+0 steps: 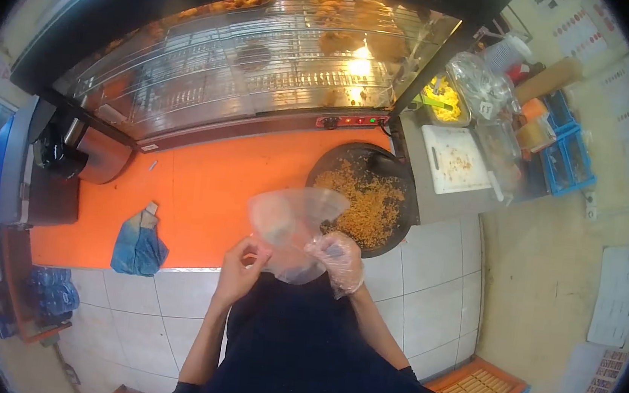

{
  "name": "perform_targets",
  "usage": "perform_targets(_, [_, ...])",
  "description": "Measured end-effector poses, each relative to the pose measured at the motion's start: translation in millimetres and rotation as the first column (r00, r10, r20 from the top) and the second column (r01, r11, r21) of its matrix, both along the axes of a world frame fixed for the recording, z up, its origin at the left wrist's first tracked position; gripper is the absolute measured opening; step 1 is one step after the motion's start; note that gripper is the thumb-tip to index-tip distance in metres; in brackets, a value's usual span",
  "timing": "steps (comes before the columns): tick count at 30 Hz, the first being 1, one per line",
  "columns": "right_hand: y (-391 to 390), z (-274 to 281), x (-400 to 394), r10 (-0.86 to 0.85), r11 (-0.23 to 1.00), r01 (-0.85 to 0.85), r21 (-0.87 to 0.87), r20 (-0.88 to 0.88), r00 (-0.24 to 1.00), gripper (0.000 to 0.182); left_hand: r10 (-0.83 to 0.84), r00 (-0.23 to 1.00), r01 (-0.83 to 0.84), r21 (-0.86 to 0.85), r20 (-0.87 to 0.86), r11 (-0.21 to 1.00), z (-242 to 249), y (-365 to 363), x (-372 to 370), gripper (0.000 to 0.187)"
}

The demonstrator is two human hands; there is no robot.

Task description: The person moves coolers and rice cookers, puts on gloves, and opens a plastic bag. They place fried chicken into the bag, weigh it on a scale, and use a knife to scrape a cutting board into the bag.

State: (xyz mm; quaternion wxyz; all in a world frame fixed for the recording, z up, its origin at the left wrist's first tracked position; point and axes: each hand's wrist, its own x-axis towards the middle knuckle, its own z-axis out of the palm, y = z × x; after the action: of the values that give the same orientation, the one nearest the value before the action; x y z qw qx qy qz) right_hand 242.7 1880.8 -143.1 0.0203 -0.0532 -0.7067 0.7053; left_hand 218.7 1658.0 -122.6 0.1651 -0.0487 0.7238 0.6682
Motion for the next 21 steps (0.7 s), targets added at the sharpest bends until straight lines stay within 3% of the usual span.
perform_targets(3, [5,6,0,0.150,0.943,-0.114,0.312,-0.093,0.984,0.024,-0.117,0.992,0.116,-0.014,-0.050,0.993,24,39,2,0.009])
perform_targets(5, [0,9,0,0.271,0.865,-0.200,0.461,-0.093,0.958,0.028,-0.176,0.983,0.176,0.015,0.053,0.984,9,45,2,0.009])
perform_targets(6, [0,13,-1,0.261,0.894,-0.215,0.393,-0.066,0.963,0.030,-0.205,0.973,0.202,0.033,0.102,0.979,9,49,-1,0.009])
perform_targets(8, [4,19,-4,0.246,0.938,-0.234,0.254,-0.014,0.969,0.033,-0.205,0.968,0.165,0.251,0.142,0.954,13,51,-4,0.011])
perform_targets(9, [9,19,-4,0.290,0.921,-0.277,0.275,-0.007,0.957,0.027,-0.210,0.964,0.141,0.356,0.164,0.924,16,52,-7,0.012])
perform_targets(12, [27,23,-6,0.247,0.960,-0.223,0.171,-0.137,0.959,0.021,-0.197,0.970,0.151,0.284,0.143,0.947,0,43,-13,0.015])
perform_targets(13, [37,20,-5,0.183,0.972,-0.173,0.159,-0.054,0.982,0.018,-0.155,0.985,0.128,0.269,0.082,0.955,1,38,-18,0.016])
perform_targets(15, [62,2,-5,0.055,0.987,-0.071,0.146,0.107,0.993,0.013,-0.128,0.991,0.130,0.058,-0.023,0.990,2,23,-27,0.018])
perform_targets(17, [63,-39,-2,-0.101,0.995,0.100,0.022,0.061,0.993,0.015,-0.079,0.973,0.041,-0.172,-0.217,0.984,-1,28,-31,0.016])
perform_targets(18, [60,-51,-2,-0.179,0.982,0.181,-0.046,0.046,0.983,0.017,-0.062,0.975,0.044,-0.085,-0.213,0.995,-4,39,-29,0.015])
perform_targets(20, [48,-28,-11,-0.002,0.998,0.002,-0.055,0.003,1.000,0.026,-0.032,0.979,0.051,0.088,-0.203,0.995,-8,62,-26,0.014])
perform_targets(21, [38,-28,-16,0.082,0.995,-0.085,-0.044,-0.059,0.995,0.026,-0.190,0.964,0.186,-0.040,-0.185,0.982,6,69,-24,0.018])
